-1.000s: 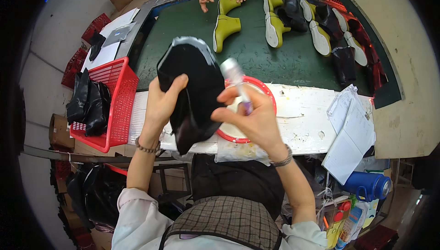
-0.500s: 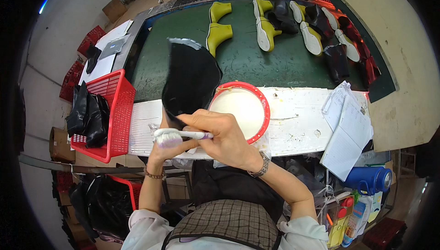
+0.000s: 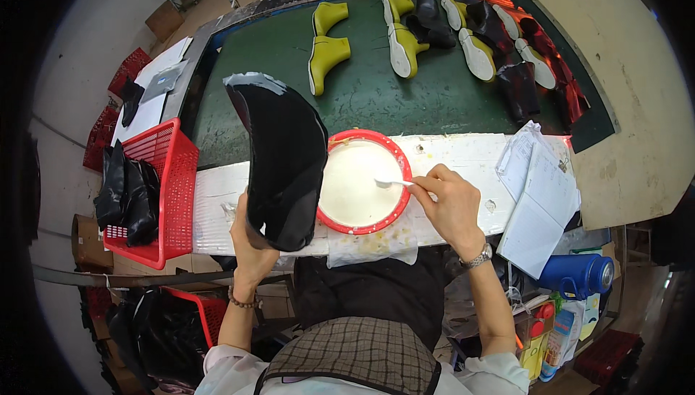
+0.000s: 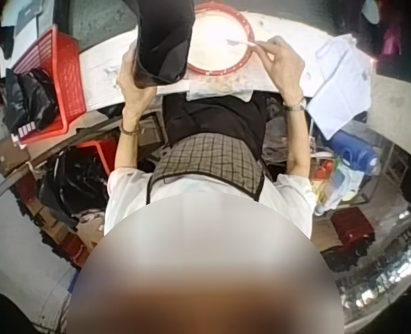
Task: Apply glue to the edges of shoe upper components using a toothbrush.
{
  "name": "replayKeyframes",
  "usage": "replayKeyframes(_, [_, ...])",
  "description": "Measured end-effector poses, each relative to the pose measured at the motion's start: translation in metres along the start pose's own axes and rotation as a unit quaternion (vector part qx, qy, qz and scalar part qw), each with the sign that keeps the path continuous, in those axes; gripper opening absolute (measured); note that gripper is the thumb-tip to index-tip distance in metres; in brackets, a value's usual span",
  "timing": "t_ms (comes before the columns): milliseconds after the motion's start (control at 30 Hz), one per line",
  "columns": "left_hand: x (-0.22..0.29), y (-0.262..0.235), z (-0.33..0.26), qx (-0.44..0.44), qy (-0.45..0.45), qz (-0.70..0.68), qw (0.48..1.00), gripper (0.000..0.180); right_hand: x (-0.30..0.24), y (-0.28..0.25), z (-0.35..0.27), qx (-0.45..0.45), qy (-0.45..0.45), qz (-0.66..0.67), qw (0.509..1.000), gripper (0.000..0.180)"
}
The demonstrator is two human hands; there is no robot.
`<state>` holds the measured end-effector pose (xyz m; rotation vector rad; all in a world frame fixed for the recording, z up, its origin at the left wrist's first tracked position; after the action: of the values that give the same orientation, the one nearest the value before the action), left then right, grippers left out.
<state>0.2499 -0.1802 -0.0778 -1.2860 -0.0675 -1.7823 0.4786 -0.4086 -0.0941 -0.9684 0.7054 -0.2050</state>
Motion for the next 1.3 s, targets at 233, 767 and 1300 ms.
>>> replayKeyframes(233, [0.015, 0.014, -0.012, -0.136, -0.007, -0.039, 0.99, 0.074, -0.009, -0.031, 0.027, 0.055, 0.046, 0.276, 0.959, 0.014])
replayKeyframes(767, [0.047, -0.001, -0.004, -0.027, 0.097, -0.056, 0.993, 0.066, -0.029, -0.038, 0.018, 0.035, -0.022, 0.341, 0.939, 0.019])
replayKeyframes(1300, [0.053, 0.002, 0.02, 0.07, 0.117, 0.032, 0.99, 0.069, -0.061, -0.052, 0.011, 0.099, -0.088, 0.277, 0.952, 0.028])
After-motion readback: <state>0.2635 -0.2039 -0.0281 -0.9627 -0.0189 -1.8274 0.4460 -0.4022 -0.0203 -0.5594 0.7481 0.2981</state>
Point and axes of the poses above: each hand's wrist, its own z-axis towards the middle knuckle, its own y-axis out of the palm, x = y × z, the point moved 10 cm from there along z, towards the middle knuckle, and after that the axes turned 2 degrees about y, right-handed, at the moved point
